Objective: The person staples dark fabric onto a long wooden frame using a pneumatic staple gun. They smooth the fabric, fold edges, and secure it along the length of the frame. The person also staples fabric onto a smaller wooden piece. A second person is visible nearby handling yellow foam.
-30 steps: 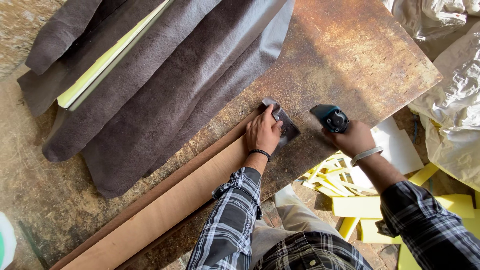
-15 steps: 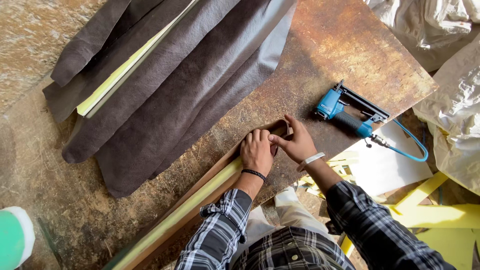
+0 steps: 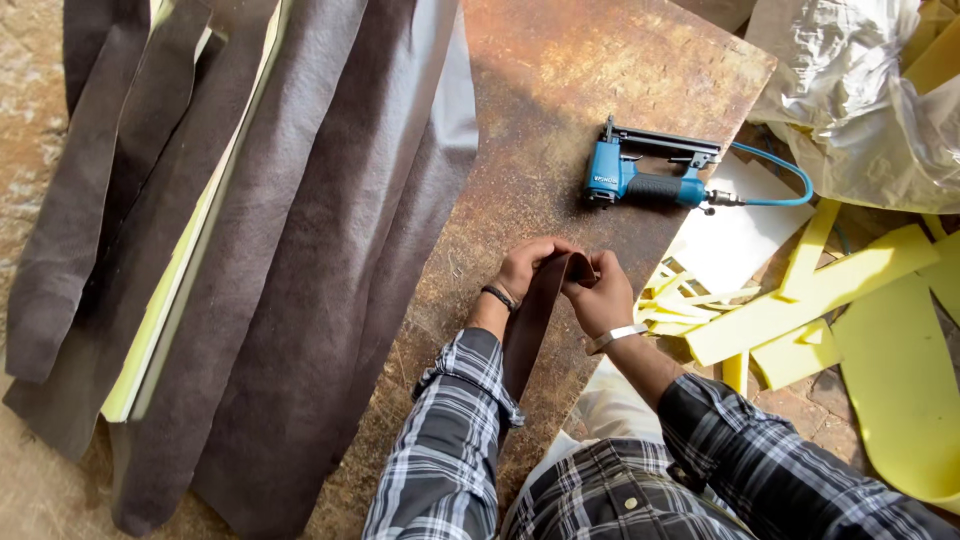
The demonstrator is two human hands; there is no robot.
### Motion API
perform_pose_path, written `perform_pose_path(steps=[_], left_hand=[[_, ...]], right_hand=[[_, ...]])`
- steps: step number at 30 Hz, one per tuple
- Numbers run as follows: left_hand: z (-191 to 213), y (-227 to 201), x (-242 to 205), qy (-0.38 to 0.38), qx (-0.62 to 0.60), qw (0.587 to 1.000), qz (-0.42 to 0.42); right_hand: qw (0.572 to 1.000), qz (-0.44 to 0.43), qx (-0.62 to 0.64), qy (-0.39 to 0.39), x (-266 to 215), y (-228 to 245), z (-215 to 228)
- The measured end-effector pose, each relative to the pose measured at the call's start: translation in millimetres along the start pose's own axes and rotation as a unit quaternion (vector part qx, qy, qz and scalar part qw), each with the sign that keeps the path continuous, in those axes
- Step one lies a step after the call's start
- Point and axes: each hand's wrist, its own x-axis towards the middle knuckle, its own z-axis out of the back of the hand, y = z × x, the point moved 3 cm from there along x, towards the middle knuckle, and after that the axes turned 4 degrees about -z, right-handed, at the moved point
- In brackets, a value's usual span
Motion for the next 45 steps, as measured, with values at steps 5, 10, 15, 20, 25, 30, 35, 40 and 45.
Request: perform_pose_path(steps=[5,10,15,20,25,30,35,40,45], left_hand=[[13,51,14,0.071,0.076,0.995,-0.002],[1,49,22,0.09,0.129,0.987,0.029],[-18,35,26,0.107,0.248,0.963,0.027],[-11,32,21,0.082,0.129,0.986,0.062],[8,39,18,0.102,0.058,0.992,0.035],[19,41,12,0.057,0.074,0.995,0.022],[22,6,-10,-0.066,0.214,0.973,-0.052],[3,-14,-54,-0.173,0.482,0.833,0.208],[-13,-27,-55,-0.214,0.507,0.811,0.197]], right_hand=[[0.988,-0.052,0.133,0.067,-2,-21,20],[0.971,-0.126,0.099,0.177,-1,3,54],[0.955,-0.211,-0.103,0.179,0,35,57],[0.963,-0.205,0.025,0.175,-11,35,36],[0.938,-0.228,0.181,0.187,-15,-12,23],[0.935,-0.189,0.181,0.238,10,-66,-5],[0.91,-0.197,0.219,0.291,35,-84,-49],[0.904,-0.148,0.257,0.309,41,-83,-60],[0.854,-0.167,0.278,0.407,34,-62,-50]])
